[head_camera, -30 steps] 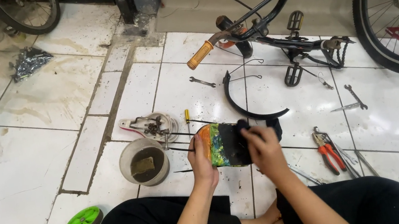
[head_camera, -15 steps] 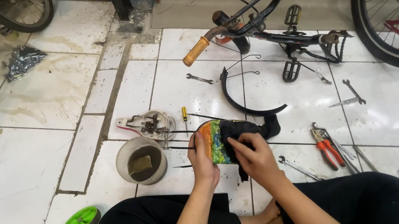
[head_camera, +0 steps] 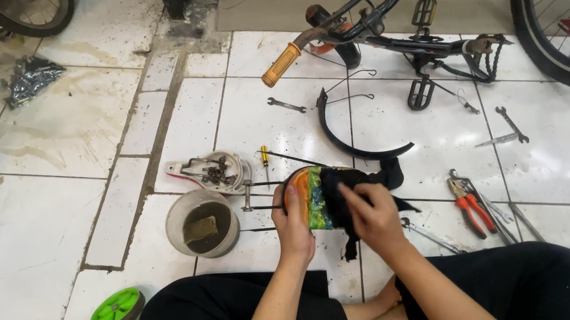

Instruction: The person sits on the floor and wipes a small metal part with a black cloth. They then pick up a colorful bicycle seat and wipe it thoroughly with the cloth, turning it over to clean different sides.

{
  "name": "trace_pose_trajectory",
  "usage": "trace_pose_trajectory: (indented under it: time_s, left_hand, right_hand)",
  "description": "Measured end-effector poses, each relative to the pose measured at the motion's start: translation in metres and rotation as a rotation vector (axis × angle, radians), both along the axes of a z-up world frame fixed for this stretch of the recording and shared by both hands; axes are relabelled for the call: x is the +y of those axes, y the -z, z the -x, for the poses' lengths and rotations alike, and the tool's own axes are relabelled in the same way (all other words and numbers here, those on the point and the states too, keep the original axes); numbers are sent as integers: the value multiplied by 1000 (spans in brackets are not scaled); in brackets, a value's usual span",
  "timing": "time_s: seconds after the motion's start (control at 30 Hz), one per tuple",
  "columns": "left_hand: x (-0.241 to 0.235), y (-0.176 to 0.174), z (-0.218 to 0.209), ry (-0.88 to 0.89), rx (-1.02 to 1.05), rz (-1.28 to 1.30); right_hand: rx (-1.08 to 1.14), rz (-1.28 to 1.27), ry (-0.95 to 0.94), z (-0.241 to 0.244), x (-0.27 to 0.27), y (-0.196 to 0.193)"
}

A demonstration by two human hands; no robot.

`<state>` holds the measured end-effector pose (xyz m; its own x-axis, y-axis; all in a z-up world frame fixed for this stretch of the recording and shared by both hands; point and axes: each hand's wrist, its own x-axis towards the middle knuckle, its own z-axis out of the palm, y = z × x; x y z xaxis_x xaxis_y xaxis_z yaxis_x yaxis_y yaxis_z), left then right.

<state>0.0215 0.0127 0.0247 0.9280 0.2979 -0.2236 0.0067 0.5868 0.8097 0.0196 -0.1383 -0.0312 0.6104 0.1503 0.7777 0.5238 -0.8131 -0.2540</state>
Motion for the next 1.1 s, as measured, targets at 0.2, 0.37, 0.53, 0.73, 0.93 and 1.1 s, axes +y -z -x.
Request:
trace_pose_trajectory:
  time_s: [0.2, 0.37, 0.53, 0.73, 0.93, 1.1]
  left_hand:
    - [20, 16, -12, 109, 81, -55]
    - [26, 14, -11, 287, 62, -86]
    - [31, -5, -4, 487, 47, -221]
    - [32, -3, -1, 544, 68, -414]
    - [33, -17, -1, 577, 69, -279]
    - [34, -38, 6, 643, -145, -889]
  right_hand:
    - [305, -399, 253, -10, -39, -30]
    - [378, -526, 88, 4, -20, -73]
    - [517, -334, -292, 19, 1, -81]
    - [919, -543, -244, 17, -7, -21]
    - [1032, -847, 31, 14, 1, -51]
    - [979, -1401, 79, 10, -9, -56]
